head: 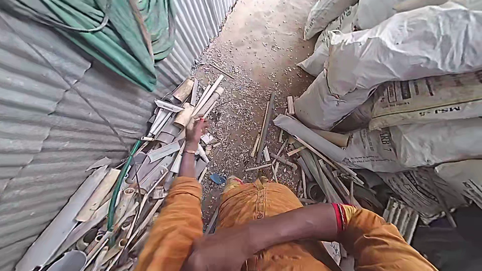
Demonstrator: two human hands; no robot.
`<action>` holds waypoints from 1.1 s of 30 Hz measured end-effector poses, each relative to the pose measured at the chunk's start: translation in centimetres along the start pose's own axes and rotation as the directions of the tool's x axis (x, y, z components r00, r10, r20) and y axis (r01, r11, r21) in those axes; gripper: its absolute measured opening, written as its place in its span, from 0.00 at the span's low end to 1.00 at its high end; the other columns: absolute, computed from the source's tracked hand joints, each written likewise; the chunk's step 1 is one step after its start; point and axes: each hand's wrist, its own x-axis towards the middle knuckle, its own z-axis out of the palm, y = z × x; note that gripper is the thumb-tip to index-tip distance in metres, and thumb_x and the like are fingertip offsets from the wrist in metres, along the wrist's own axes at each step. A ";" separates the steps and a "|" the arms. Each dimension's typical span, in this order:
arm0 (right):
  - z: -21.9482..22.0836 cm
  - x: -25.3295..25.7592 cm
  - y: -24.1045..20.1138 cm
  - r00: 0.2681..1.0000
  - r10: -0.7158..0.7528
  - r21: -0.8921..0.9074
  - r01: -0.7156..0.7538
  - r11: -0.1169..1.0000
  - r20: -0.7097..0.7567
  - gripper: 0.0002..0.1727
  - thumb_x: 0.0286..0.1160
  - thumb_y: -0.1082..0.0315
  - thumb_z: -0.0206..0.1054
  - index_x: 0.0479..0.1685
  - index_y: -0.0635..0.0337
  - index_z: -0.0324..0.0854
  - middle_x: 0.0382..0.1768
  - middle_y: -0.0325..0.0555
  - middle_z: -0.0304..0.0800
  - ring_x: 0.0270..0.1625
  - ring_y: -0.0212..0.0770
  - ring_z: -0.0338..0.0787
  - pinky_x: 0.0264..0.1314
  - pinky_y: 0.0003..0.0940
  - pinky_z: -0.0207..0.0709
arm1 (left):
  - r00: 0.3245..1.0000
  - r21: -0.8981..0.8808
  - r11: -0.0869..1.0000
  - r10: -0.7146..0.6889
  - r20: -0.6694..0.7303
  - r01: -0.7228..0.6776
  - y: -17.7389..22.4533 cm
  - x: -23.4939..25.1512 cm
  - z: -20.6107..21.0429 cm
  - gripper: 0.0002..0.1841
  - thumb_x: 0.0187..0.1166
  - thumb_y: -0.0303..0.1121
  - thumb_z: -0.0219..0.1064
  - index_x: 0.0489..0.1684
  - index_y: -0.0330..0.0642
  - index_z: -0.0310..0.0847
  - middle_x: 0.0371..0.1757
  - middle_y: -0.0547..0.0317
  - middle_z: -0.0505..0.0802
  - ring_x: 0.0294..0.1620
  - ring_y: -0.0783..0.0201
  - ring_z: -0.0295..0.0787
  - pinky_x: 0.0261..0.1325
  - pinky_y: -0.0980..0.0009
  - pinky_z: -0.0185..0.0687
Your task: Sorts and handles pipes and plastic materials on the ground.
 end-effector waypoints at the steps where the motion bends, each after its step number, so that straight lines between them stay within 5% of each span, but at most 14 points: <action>1: -1.2 -1.7 -0.1 0.998 0.045 -0.096 -0.050 0.994 -0.046 0.21 0.62 0.55 0.83 0.30 0.67 0.88 0.29 0.55 0.88 0.38 0.50 0.89 0.42 0.50 0.77 | 0.998 -0.174 0.983 -0.064 -0.002 0.062 -0.2 0.2 4.4 0.20 0.94 0.39 0.47 0.78 0.43 0.70 0.60 0.50 0.88 0.49 0.60 0.89 0.51 0.60 0.85; 4: -4.0 -7.3 1.9 0.947 0.063 -0.250 -0.147 0.957 -0.314 0.17 0.69 0.54 0.79 0.36 0.62 0.91 0.38 0.53 0.92 0.47 0.53 0.92 0.51 0.54 0.83 | 0.943 -0.183 0.938 -0.255 0.216 0.295 -1.1 -1.3 16.0 0.19 0.94 0.36 0.49 0.75 0.37 0.72 0.59 0.46 0.88 0.45 0.59 0.86 0.47 0.61 0.82; 7: -6.8 -13.8 6.9 0.726 0.375 -0.034 -0.480 0.877 -0.577 0.17 0.77 0.58 0.73 0.49 0.66 0.90 0.49 0.56 0.94 0.57 0.53 0.92 0.66 0.53 0.82 | 0.761 0.237 0.966 -0.232 0.606 0.105 -5.0 -1.8 22.3 0.20 0.90 0.31 0.53 0.76 0.34 0.73 0.66 0.39 0.87 0.57 0.54 0.89 0.60 0.57 0.84; 10: -8.7 -21.7 13.3 0.125 0.772 0.321 -0.859 0.399 -0.623 0.24 0.84 0.56 0.65 0.73 0.58 0.81 0.70 0.58 0.86 0.75 0.58 0.83 0.77 0.59 0.73 | 0.533 0.450 0.882 -0.315 0.785 -0.140 -6.4 -0.6 24.0 0.19 0.88 0.34 0.57 0.73 0.40 0.80 0.69 0.45 0.88 0.68 0.56 0.87 0.75 0.57 0.77; 12: -9.2 -26.8 17.2 -0.267 0.802 0.545 -0.834 0.086 -0.534 0.25 0.85 0.57 0.64 0.76 0.61 0.78 0.72 0.66 0.81 0.77 0.67 0.78 0.76 0.66 0.70 | 0.506 0.488 0.870 -0.389 0.770 -0.074 -7.3 1.5 24.3 0.18 0.89 0.34 0.56 0.72 0.40 0.80 0.68 0.44 0.88 0.63 0.56 0.88 0.70 0.58 0.80; 14: -8.6 -30.6 22.0 -0.494 0.766 0.725 -0.686 -0.053 -0.411 0.26 0.85 0.59 0.62 0.78 0.62 0.77 0.73 0.67 0.81 0.77 0.68 0.78 0.76 0.67 0.70 | 0.528 0.519 0.853 -0.467 0.709 0.058 -9.4 4.7 24.6 0.18 0.90 0.32 0.55 0.73 0.38 0.78 0.66 0.43 0.88 0.59 0.56 0.89 0.65 0.58 0.83; 17: -7.6 -32.5 31.4 -0.535 0.793 0.877 -0.480 -0.004 -0.290 0.21 0.85 0.63 0.62 0.71 0.63 0.81 0.58 0.64 0.90 0.62 0.65 0.89 0.67 0.65 0.76 | 0.620 0.554 0.787 -0.584 0.524 0.272 -14.5 9.5 25.9 0.17 0.90 0.31 0.55 0.72 0.37 0.77 0.62 0.41 0.89 0.56 0.53 0.90 0.59 0.55 0.86; 19: -8.3 -32.3 39.3 -0.507 0.827 0.920 -0.392 0.028 -0.242 0.19 0.86 0.64 0.61 0.68 0.66 0.82 0.53 0.65 0.91 0.58 0.63 0.90 0.67 0.62 0.76 | 0.643 0.602 0.760 -0.591 0.486 0.243 -17.7 12.1 27.4 0.17 0.90 0.32 0.57 0.72 0.37 0.77 0.64 0.42 0.89 0.57 0.53 0.91 0.60 0.55 0.85; 22: -9.9 -29.6 54.6 -0.379 0.900 0.913 -0.404 0.050 -0.217 0.22 0.87 0.63 0.58 0.69 0.71 0.80 0.61 0.71 0.87 0.66 0.67 0.87 0.72 0.64 0.73 | 0.604 0.623 0.769 -0.568 0.559 0.146 -23.0 15.2 28.6 0.18 0.89 0.33 0.57 0.71 0.33 0.78 0.64 0.44 0.90 0.59 0.57 0.91 0.64 0.60 0.85; 25: -11.7 -25.9 68.8 -0.229 0.963 0.938 -0.341 0.058 -0.142 0.23 0.84 0.63 0.63 0.70 0.71 0.79 0.63 0.74 0.85 0.69 0.71 0.84 0.71 0.68 0.73 | 0.521 0.629 0.712 -0.682 0.513 0.313 -29.8 16.0 28.3 0.18 0.90 0.32 0.55 0.71 0.33 0.77 0.63 0.45 0.89 0.56 0.59 0.91 0.57 0.62 0.88; 27: -13.4 -23.9 76.9 -0.318 0.938 0.958 -0.282 0.049 -0.141 0.22 0.82 0.64 0.65 0.67 0.73 0.79 0.60 0.75 0.86 0.64 0.73 0.87 0.61 0.70 0.78 | 0.485 0.637 0.645 -0.754 0.443 0.422 -34.1 16.7 27.9 0.18 0.90 0.32 0.54 0.71 0.34 0.77 0.64 0.47 0.88 0.56 0.60 0.90 0.53 0.63 0.88; 29: -14.7 -22.0 82.7 -0.453 0.879 0.968 -0.246 0.041 -0.152 0.25 0.84 0.67 0.61 0.75 0.74 0.71 0.68 0.77 0.79 0.68 0.75 0.84 0.62 0.70 0.78 | 0.483 0.653 0.587 -0.797 0.363 0.478 -37.1 17.5 27.1 0.17 0.89 0.30 0.53 0.70 0.35 0.78 0.63 0.49 0.88 0.54 0.61 0.91 0.52 0.65 0.89; 31: -14.2 -20.8 88.6 -0.586 0.791 0.969 -0.243 0.036 -0.176 0.29 0.82 0.68 0.60 0.82 0.69 0.65 0.75 0.74 0.74 0.72 0.73 0.81 0.64 0.68 0.78 | 0.544 0.663 0.578 -0.786 0.295 0.476 -38.2 18.4 27.6 0.16 0.90 0.31 0.54 0.69 0.34 0.78 0.62 0.49 0.89 0.53 0.62 0.90 0.53 0.67 0.88; 33: -12.6 -19.9 91.1 -0.596 0.774 0.967 -0.237 0.087 -0.216 0.31 0.81 0.67 0.61 0.83 0.68 0.65 0.77 0.73 0.73 0.73 0.71 0.81 0.65 0.66 0.79 | 0.651 0.620 0.712 -0.647 0.397 0.330 -38.3 19.2 28.5 0.16 0.88 0.32 0.56 0.67 0.34 0.78 0.60 0.52 0.89 0.54 0.65 0.90 0.57 0.68 0.89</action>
